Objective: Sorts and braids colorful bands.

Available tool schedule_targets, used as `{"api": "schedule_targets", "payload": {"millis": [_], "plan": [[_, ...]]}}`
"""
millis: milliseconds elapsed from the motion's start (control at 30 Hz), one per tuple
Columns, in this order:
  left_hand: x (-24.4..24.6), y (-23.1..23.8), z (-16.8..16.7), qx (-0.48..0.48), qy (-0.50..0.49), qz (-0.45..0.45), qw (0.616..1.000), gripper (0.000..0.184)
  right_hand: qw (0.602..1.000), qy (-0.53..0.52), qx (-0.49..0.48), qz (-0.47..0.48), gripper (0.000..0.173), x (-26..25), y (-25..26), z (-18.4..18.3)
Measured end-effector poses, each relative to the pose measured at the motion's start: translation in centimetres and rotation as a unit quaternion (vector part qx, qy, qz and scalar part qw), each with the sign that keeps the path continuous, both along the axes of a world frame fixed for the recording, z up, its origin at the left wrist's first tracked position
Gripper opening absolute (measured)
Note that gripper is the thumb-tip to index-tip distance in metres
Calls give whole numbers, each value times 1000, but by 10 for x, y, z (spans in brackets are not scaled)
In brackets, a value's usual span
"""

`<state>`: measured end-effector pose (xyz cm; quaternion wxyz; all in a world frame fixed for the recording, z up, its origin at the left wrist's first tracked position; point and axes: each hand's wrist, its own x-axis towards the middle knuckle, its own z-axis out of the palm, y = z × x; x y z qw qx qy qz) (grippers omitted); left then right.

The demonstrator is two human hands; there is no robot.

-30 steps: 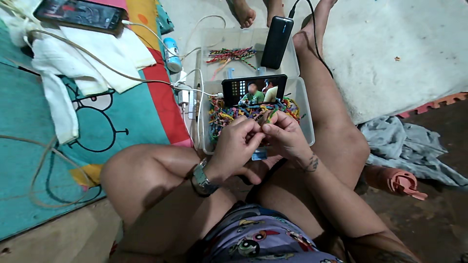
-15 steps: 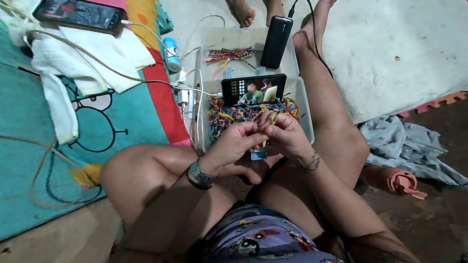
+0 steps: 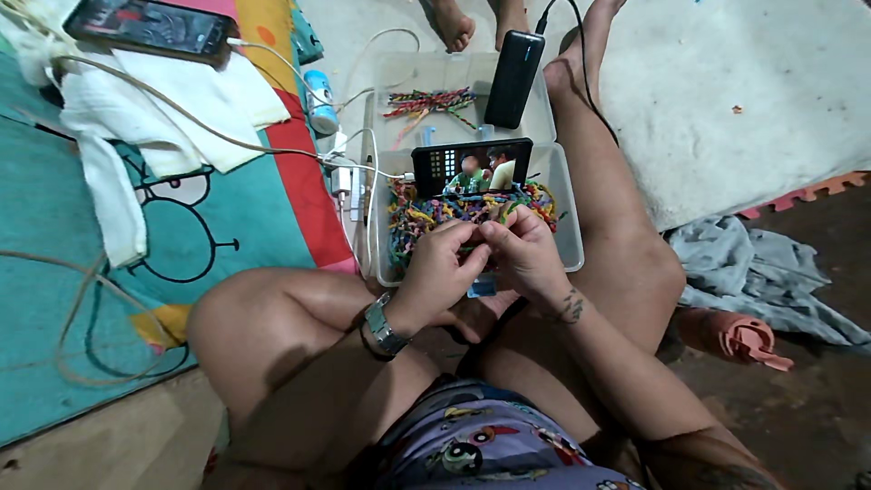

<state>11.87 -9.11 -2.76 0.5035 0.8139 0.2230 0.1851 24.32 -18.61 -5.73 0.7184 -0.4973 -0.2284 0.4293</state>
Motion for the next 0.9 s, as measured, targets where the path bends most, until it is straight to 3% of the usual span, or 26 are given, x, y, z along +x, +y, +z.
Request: {"api": "schedule_targets", "payload": {"millis": [133,233,333,400,567,600,667,733,800,900], "plan": [[-1,7,8,-185,22,-22,982,7,997,-31,30,71,4,10,-2,-3],[-3,15,13,-366,35,-32,929,15,983,-56,74,157,19,19,-3,-4],[-4,18,15,-468,41,-46,882,22,986,-42,83,142,11,20,-4,-6],[-3,18,12,-488,35,-64,870,22,990,-25,82,116,7,18,-4,-7],[-2,14,6,-327,42,-57,942,12,996,6,50,80,6,14,-4,-5],[-1,11,5,-254,42,-49,965,9,996,12,39,73,8,13,-4,-4],[-1,4,-1,-22,32,-38,999,10,998,22,18,53,15,10,-3,-2],[1,-2,-8,169,14,-18,985,14,999,23,1,35,18,8,-1,0],[2,-2,-7,164,14,-12,986,15,999,16,1,33,15,9,-1,1],[-2,5,4,-66,36,-23,997,13,995,-17,24,97,7,16,-3,-1]]}}
